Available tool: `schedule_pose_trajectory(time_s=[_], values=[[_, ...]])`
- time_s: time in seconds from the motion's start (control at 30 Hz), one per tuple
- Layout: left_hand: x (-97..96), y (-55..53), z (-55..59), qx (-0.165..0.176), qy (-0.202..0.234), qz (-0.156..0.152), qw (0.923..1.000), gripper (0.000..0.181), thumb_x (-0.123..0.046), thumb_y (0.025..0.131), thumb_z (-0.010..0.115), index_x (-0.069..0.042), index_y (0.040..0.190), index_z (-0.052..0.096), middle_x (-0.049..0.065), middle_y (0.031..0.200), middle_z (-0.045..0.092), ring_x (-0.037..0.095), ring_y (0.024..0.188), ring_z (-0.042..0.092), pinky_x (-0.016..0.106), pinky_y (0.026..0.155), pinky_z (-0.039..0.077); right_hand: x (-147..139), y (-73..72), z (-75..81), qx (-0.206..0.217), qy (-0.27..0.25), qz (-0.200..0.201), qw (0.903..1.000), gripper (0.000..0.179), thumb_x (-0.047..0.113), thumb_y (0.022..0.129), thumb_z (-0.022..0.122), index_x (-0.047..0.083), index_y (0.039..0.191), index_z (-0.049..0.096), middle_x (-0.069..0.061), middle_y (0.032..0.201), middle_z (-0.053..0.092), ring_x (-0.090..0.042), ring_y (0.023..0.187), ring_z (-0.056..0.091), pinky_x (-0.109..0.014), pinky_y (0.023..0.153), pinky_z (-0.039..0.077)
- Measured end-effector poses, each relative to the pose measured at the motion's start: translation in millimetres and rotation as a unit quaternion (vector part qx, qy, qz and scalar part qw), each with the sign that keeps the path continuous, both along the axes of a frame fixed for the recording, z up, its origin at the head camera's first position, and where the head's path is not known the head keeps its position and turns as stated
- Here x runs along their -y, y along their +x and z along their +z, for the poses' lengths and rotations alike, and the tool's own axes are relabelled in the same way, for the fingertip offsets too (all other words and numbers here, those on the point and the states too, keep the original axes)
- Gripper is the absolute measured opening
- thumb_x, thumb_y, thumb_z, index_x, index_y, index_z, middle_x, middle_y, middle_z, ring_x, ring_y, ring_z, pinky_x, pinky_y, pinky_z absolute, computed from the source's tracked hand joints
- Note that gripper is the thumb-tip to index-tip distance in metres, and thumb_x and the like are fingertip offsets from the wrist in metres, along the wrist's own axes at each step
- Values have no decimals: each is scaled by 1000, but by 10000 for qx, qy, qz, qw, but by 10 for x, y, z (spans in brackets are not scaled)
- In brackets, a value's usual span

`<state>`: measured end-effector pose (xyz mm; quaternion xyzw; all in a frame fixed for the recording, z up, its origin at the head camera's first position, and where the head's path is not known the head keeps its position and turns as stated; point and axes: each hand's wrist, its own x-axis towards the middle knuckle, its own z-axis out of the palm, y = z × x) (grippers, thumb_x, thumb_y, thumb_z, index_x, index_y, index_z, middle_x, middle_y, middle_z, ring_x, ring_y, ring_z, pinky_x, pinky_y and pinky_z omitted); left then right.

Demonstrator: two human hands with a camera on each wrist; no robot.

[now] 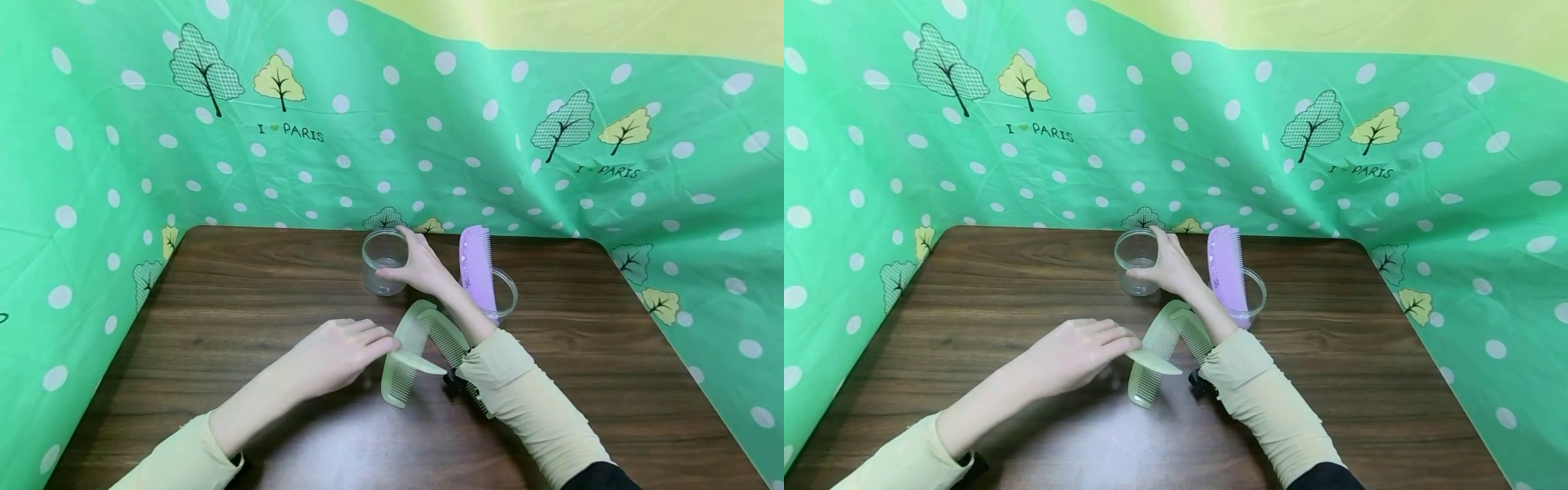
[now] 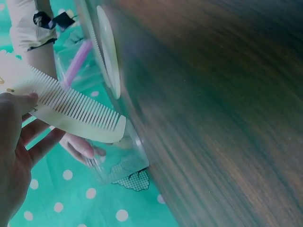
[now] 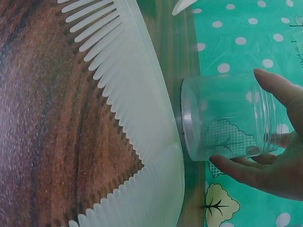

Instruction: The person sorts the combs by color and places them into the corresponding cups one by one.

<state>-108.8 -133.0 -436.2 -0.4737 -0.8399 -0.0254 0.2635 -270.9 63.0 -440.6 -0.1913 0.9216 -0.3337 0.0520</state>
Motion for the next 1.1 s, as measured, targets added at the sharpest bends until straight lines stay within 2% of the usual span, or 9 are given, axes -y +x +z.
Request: schedule_pose_trajectory(time_s=[0.1,0.23,0.47,0.67,0.77,0.9,1.0,1.1], values=[[22,-20,40,306,332,-26,9990,33,-6,88,72,-21,117,66,-11,108,73,7,99,71,25,76,60,-6,3,1,52,-68,-42,10000,107,42,78,88,13,161,26,-19,160,36,-34,146,42,-53,117,41],[66,-70,96,798,875,-66,9929,22,-11,98,64,-20,117,67,-10,105,73,6,97,71,26,74,60,-14,7,-6,110,-175,-84,9998,107,42,78,88,14,161,27,-18,160,36,-35,145,42,-55,116,41],[167,-176,173,1266,1700,-55,9773,23,-11,97,68,-17,119,66,-7,98,72,8,88,69,31,73,60,-29,11,-7,105,-267,-92,9995,106,41,77,89,14,160,29,-18,158,38,-35,143,45,-55,115,42],[209,-237,276,1548,2218,254,9624,16,-12,98,67,-15,114,67,-4,96,72,8,82,65,33,73,58,-69,51,-6,144,-313,-1,9994,101,36,77,89,15,158,31,-19,156,40,-38,140,47,-56,114,42],[222,-272,317,1826,2547,507,9483,14,-13,99,67,-14,113,68,-3,95,72,8,79,63,31,71,55,-83,67,-27,83,-299,43,9995,100,33,77,88,15,158,32,-19,156,41,-37,141,46,-56,116,41],[226,-317,374,2225,2998,819,9241,10,-13,100,66,-14,110,67,-2,89,68,9,75,60,28,67,52,-82,96,-46,149,-327,60,9993,105,36,75,90,15,159,31,-18,158,41,-37,145,44,-55,118,40],[215,-370,415,2508,3339,888,9043,10,-13,101,65,-12,111,66,1,91,70,11,80,64,28,70,54,-84,123,-41,236,-362,41,9991,106,38,74,91,16,159,31,-17,158,40,-36,145,44,-56,117,40],[192,-437,456,2650,3651,893,8880,14,-14,102,63,-10,115,66,4,95,73,14,86,66,28,74,55,-90,146,-35,294,-403,22,9988,103,35,74,91,17,157,33,-15,157,41,-34,143,45,-55,116,41]])
